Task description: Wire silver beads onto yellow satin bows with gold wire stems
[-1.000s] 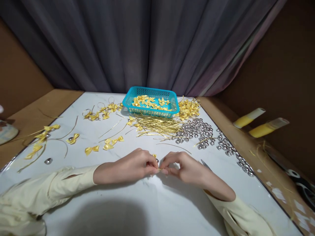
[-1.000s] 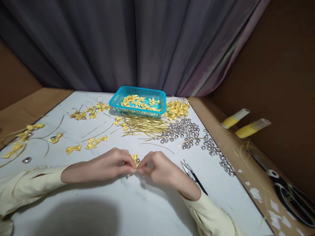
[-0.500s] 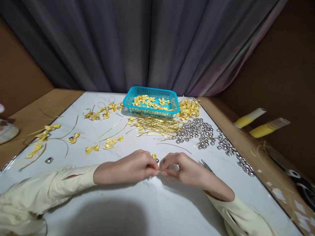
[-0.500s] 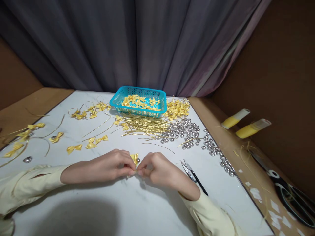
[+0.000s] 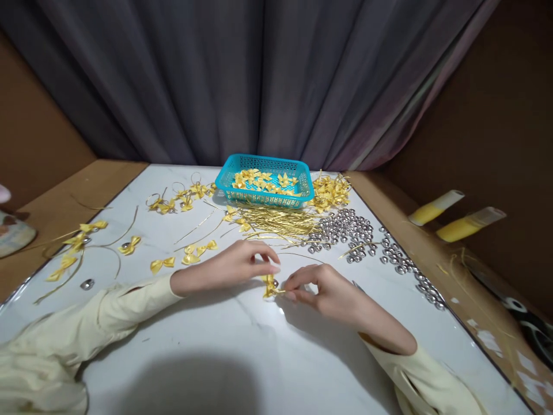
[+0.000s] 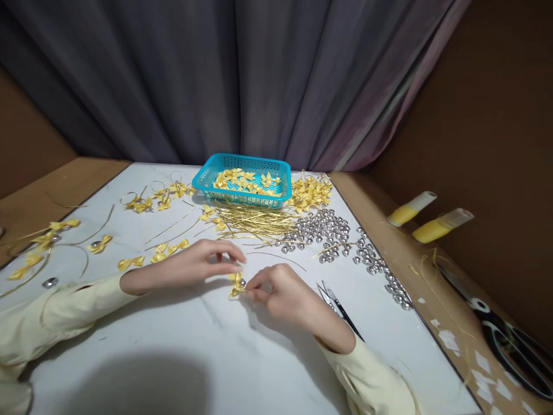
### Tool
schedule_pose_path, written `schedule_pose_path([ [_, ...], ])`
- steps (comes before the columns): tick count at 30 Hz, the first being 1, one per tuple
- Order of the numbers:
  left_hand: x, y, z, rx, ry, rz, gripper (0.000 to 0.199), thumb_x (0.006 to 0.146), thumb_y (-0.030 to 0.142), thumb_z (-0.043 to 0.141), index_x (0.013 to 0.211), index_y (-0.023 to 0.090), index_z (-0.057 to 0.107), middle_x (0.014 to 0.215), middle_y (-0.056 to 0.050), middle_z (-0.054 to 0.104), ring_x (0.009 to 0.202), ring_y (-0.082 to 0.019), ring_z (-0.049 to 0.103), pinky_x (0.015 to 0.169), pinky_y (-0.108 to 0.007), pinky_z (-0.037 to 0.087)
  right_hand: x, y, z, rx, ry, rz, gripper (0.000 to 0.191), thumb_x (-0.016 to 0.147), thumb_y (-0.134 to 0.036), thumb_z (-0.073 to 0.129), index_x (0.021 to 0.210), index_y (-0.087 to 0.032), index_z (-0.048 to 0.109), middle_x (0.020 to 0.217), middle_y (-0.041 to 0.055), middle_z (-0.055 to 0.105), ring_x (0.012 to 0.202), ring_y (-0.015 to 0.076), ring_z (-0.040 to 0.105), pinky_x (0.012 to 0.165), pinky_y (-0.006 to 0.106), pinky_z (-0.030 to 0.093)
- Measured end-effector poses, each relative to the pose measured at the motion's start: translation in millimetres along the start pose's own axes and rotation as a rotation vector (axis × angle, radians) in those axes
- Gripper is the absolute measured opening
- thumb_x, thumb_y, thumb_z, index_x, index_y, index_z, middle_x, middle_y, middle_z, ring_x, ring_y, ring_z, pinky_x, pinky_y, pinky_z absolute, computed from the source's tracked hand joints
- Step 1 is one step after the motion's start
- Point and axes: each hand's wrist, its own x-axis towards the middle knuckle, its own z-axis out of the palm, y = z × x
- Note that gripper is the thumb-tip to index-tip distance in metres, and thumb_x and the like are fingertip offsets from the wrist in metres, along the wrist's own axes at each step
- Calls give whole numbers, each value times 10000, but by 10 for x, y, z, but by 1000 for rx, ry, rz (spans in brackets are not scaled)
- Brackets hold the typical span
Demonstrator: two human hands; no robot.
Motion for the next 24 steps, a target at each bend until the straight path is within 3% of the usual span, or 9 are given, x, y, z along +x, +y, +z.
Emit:
schedule_pose_path([
  [2, 72, -71, -38, 169, 31, 82, 246, 890, 331, 516, 1041, 152, 593, 1028, -73, 610, 954, -187, 533, 843, -291, 392, -3, 1, -10, 21, -5, 20, 202, 777, -152, 552, 807, -151, 752, 822, 54, 738, 734, 180, 636, 687, 249, 458],
  [5, 149, -138, -71, 303, -126, 125, 245, 906, 352, 481, 1034, 155, 551, 1024, -79, 543, 946, -196, 506, 825, -291, 382, -11, -8, -30, 39, -19, 38, 209, 778, -160, 541, 783, -147, 750, 762, 47, 732, 700, 176, 634, 668, 245, 458],
  [8, 174, -144, -99, 274, -278, 155, 197, 895, 351, 494, 974, 176, 542, 993, -56, 525, 895, -175, 507, 776, -252, 388, -14, -25, -54, 46, -26, 67, 215, 765, -151, 530, 757, -144, 744, 716, 45, 721, 681, 177, 628, 665, 253, 458],
  [12, 171, -142, -103, 179, -393, 202, 121, 874, 274, 518, 861, 171, 579, 870, -31, 578, 788, -147, 527, 692, -218, 390, -15, -48, -73, 78, -45, 97, 218, 750, -152, 520, 746, -143, 737, 695, 39, 709, 668, 174, 612, 661, 254, 456],
  [17, 148, -138, -48, 140, -333, 141, 154, 851, 170, 506, 733, 150, 602, 693, 2, 612, 638, -110, 539, 601, -195, 373, -26, -74, -82, 107, -74, 130, 212, 745, -172, 525, 742, -142, 735, 697, 41, 702, 656, 169, 597, 646, 250, 450],
  [24, 65, 36, -8, 75, -198, 47, 155, 887, 180, 456, 803, 145, 580, 641, -2, 637, 604, -109, 589, 584, -186, 408, -21, -75, -76, 181, -115, 89, 227, 776, -247, 550, 685, -129, 721, 666, 49, 688, 628, 154, 582, 625, 242, 449],
])
